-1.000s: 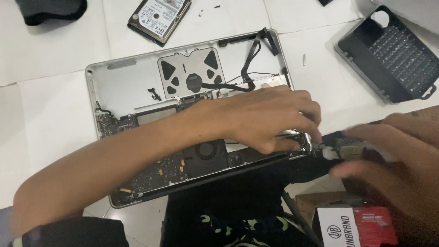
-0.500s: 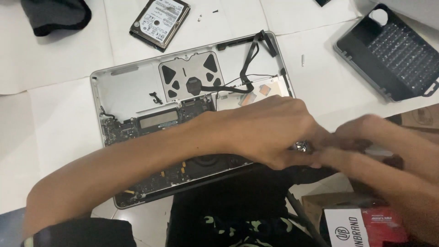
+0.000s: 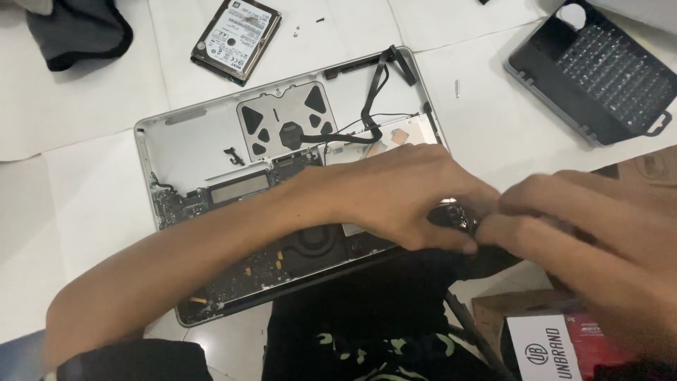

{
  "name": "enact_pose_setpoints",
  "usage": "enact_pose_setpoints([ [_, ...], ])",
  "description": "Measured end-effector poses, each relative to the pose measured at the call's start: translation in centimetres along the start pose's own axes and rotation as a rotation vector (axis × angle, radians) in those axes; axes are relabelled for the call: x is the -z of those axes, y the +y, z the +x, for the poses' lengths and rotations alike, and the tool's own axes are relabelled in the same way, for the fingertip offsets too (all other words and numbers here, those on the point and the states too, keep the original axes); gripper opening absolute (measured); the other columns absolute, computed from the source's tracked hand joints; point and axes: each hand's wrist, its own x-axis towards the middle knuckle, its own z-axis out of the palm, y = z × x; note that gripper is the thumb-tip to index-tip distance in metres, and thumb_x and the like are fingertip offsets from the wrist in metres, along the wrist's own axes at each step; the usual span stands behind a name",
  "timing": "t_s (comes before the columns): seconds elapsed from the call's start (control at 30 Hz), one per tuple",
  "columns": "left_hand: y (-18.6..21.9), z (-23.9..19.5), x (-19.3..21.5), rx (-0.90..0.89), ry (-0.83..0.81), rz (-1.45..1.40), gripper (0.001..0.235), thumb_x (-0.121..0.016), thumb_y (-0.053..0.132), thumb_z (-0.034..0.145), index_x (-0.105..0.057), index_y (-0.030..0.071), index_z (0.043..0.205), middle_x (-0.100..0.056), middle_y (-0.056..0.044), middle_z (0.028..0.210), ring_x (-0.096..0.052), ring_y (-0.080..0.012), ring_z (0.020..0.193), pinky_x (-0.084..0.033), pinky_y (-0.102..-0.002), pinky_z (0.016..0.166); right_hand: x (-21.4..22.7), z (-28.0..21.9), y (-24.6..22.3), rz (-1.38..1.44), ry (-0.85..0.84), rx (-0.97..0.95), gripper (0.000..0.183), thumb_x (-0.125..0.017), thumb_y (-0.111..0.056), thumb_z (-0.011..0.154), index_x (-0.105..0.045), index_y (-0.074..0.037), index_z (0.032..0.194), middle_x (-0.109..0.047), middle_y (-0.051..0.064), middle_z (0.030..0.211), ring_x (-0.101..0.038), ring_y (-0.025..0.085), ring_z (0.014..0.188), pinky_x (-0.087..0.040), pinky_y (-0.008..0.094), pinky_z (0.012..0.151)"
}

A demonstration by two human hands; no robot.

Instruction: The person uses a screwdriver to remove screws from the bottom case of a disassembled laptop. They then disconnect a ribbon cable and remove a small internal component. The removed parts are placed on the work surface.

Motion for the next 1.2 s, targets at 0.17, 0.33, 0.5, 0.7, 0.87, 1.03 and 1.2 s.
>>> enact_pose_setpoints([
  [0.17,0.0,0.2,-0.3,0.039,0.126,0.138,0.031,-0.085,0.040,0.078,-0.067,0.020,0.093,-0.080,0.006,0.082,-0.077,-0.0107,0.068,-0.053,-0.026,0.052,-1.5,-1.0,0.2,-0.011,-0.058,-0.192,0.056,-0.085,-0.055,0.068,-0.064,-0.016,0.101,-0.061,0.003,0.087,-0.063,0.019,0.065,-0.053,0.034,0.057],
  [0.33,-0.7,0.4,-0.9,0.032,0.005,-0.158,0.031,-0.075,0.014,0.088,-0.064,0.009,0.117,-0.078,-0.007,0.111,-0.081,-0.0181,0.095,-0.069,-0.021,0.070,-0.6,-0.4,0.0,0.082,0.008,-0.026,0.059,-0.081,-0.054,0.074,-0.064,-0.013,0.113,-0.062,0.008,0.110,-0.068,0.021,0.079,-0.056,0.034,0.064],
  [0.5,0.1,0.2,-0.2,0.018,0.064,0.058,0.034,-0.086,0.029,0.082,-0.062,0.020,0.105,-0.084,0.004,0.091,-0.082,-0.0100,0.072,-0.054,-0.018,0.046,-1.2,-1.0,-0.6,0.093,0.059,-0.164,0.030,-0.074,-0.022,0.086,-0.068,-0.016,0.114,-0.060,0.004,0.098,-0.062,0.019,0.065,-0.049,0.031,0.056],
  [0.7,0.0,0.2,-0.2,-0.108,0.062,0.029,0.023,-0.080,0.016,0.086,-0.070,0.007,0.104,-0.081,-0.005,0.084,-0.079,-0.0128,0.064,-0.056,-0.020,0.048,-0.7,-1.2,-0.2,-0.009,-0.065,-0.051,0.072,-0.080,-0.059,0.066,-0.062,-0.028,0.129,-0.064,0.001,0.122,-0.072,0.018,0.084,-0.060,0.035,0.069],
  [0.87,0.6,0.2,1.3,-0.018,-0.006,0.045,0.034,-0.076,0.030,0.089,-0.068,0.018,0.119,-0.083,-0.004,0.099,-0.083,-0.0145,0.088,-0.065,-0.026,0.070,-0.7,-1.0,1.0,0.347,0.036,-0.751,0.115,-0.101,0.000,0.028,-0.059,-0.008,0.134,-0.063,0.011,0.125,-0.073,0.023,0.097,-0.059,0.041,0.078],
  [1.03,0.0,-0.2,2.1,-0.177,0.162,-0.126,0.023,-0.079,0.010,0.091,-0.067,0.007,0.111,-0.081,-0.011,0.099,-0.085,-0.0183,0.085,-0.073,-0.020,0.071,-3.5,-2.9,4.3,0.353,0.141,-0.499,0.055,-0.088,-0.014,0.064,-0.065,-0.004,0.112,-0.072,0.011,0.102,-0.073,0.021,0.074,-0.060,0.031,0.052],
  [1.2,0.5,-0.4,2.6,-0.171,0.214,-0.125,0.024,-0.079,0.014,0.090,-0.066,0.007,0.109,-0.079,-0.008,0.094,-0.082,-0.0180,0.088,-0.070,-0.026,0.083,-6.5,-1.9,2.7,0.152,0.159,-0.005,0.026,-0.080,-0.023,0.083,-0.073,-0.006,0.102,-0.070,0.004,0.101,-0.072,0.016,0.080,-0.060,0.036,0.074],
])
